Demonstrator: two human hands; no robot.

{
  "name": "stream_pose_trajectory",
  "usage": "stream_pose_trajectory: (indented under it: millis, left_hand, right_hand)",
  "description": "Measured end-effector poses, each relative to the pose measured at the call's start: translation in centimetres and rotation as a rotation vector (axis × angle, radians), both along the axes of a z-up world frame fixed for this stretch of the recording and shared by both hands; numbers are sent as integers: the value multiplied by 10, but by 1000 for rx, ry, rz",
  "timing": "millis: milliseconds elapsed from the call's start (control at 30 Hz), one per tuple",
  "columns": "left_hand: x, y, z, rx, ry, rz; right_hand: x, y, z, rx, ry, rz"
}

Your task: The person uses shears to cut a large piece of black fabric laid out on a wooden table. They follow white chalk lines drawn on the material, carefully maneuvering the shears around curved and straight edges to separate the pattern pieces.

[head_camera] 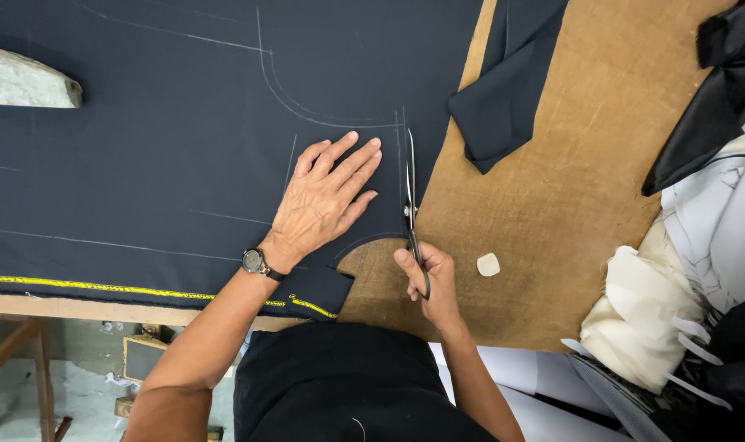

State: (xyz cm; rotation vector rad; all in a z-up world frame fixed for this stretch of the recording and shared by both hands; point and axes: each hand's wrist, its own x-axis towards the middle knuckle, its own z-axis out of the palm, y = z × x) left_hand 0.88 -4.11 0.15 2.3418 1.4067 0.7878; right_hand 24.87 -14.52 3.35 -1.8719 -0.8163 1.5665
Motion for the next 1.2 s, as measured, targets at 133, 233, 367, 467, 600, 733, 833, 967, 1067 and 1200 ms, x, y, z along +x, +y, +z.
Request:
stream_pose_trajectory:
  millis: [133, 233, 367, 467, 600, 733, 833, 967, 1067, 1200]
  left_hand:
    - [0, 0, 2, -13, -8, -4]
    - [0, 1, 2, 5, -6, -1]
    - [-1, 2, 3, 7, -8, -3]
    - [-1, 1, 3, 5, -2, -3]
    - [-1, 2, 2, 6, -5, -4]
    - [-1, 1, 1, 6, 8, 2]
    - [-1, 1, 1, -3, 9, 0]
    - [0, 1, 2, -5, 2, 4]
    - [0, 1, 2, -9, -3, 7]
    - [0, 2, 3, -8, -1, 6]
  right_hand:
    - [0, -2, -1, -7, -26, 5]
    - [-2, -1, -1, -13, -26, -4]
    - [0, -1, -3, -22, -15, -14]
    - [2, 3, -5, -25, 4, -24]
    - [0, 12, 0, -19, 1, -15]
    - [-1, 12, -3, -20, -1, -19]
    - [2, 11, -6, -14, -20, -8]
    - [4, 11, -9, -25, -40, -2]
    - [2, 12, -6, -28, -72, 22]
    - [0, 11, -6, -27, -99, 41]
